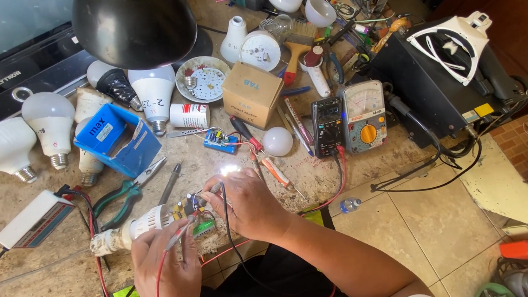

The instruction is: Repairing and testing a light bulb circuit board on a workbench using various tools

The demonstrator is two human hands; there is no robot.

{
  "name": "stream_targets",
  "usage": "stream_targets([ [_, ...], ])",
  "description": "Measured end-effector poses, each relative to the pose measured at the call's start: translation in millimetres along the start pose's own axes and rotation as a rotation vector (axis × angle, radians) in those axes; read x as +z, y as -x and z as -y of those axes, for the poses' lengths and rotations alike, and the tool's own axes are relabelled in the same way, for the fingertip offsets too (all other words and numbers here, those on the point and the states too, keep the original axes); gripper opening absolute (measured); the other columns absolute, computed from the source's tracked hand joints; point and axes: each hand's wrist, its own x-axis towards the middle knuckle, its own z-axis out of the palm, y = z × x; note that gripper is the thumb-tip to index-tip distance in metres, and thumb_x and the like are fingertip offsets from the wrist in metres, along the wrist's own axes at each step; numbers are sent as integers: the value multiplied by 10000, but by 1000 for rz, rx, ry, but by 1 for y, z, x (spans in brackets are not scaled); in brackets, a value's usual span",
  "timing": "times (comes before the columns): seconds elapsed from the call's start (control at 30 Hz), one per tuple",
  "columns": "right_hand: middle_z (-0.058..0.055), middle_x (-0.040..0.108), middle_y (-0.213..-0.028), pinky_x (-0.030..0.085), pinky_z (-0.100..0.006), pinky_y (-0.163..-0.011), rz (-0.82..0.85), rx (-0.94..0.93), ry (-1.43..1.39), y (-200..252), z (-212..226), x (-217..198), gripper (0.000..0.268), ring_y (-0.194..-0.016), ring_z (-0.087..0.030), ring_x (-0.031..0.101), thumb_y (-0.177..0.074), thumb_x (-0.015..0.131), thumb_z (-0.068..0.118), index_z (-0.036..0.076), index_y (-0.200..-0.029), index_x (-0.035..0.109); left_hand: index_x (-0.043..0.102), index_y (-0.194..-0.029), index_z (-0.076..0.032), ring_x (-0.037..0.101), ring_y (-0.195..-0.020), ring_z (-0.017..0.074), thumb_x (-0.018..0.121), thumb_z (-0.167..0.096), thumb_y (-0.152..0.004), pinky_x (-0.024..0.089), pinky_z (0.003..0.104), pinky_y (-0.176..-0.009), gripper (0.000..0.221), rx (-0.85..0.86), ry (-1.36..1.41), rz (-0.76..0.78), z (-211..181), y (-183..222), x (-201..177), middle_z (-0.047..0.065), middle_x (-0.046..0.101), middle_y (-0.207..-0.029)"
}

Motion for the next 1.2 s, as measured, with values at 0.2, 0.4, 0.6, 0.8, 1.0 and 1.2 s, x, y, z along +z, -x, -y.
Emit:
stream_targets([
  [0.2, -44, 729, -964, 427, -466, -877, 2, -3, 3, 0, 0, 1, 234, -838, -304, 664, -1060, 511, 262, 85, -1060, 664, 763, -1102, -153, 595, -970, 254, 760, -175, -947, 527, 370, -753, 156, -17, -7, -4, 2, 2, 2, 19, 699, -890],
  [0.4, -26, 719, -989, 426, -460, -869, 1, -19, -8, -1, 0, 0, 210, -842, -305, 652, -1055, 518, 241, 83, -1056, 657, 760, -1086, -160, 596, -963, 248, 725, -187, -965, 527, 368, -788, 129, -13, -3, -4, -1, -1, 0, -11, 714, -895],
  [0.6, -22, 714, -978, 413, -447, -854, -3, -25, 6, -1, 1, -1, 200, -848, -314, 645, -1057, 518, 245, 94, -1044, 648, 762, -1088, -146, 600, -963, 257, 725, -177, -968, 529, 373, -819, 130, -4, -2, -16, 2, 0, 2, 3, 712, -900],
  [0.8, -12, 719, -945, 414, -457, -863, -2, -17, 23, -1, 1, -1, 203, -809, -309, 642, -1060, 516, 258, 112, -1040, 655, 765, -1100, -150, 597, -989, 264, 730, -182, -958, 534, 386, -801, 149, -28, 1, 8, 3, 2, 2, 13, 720, -916],
  [1.0, -20, 721, -974, 422, -466, -844, 5, -18, 9, -1, 2, -2, 214, -795, -306, 636, -1061, 514, 247, 88, -1038, 656, 767, -1095, -150, 595, -989, 260, 732, -185, -956, 536, 386, -771, 147, -39, 9, 13, 1, 0, 0, 12, 720, -907],
  [1.2, -29, 724, -984, 423, -472, -852, 7, -24, 5, -1, 1, -1, 223, -797, -311, 640, -1062, 513, 243, 76, -1041, 659, 768, -1096, -143, 590, -981, 256, 730, -185, -957, 534, 384, -773, 150, -30, 12, 11, -1, -1, -1, -14, 738, -937],
])
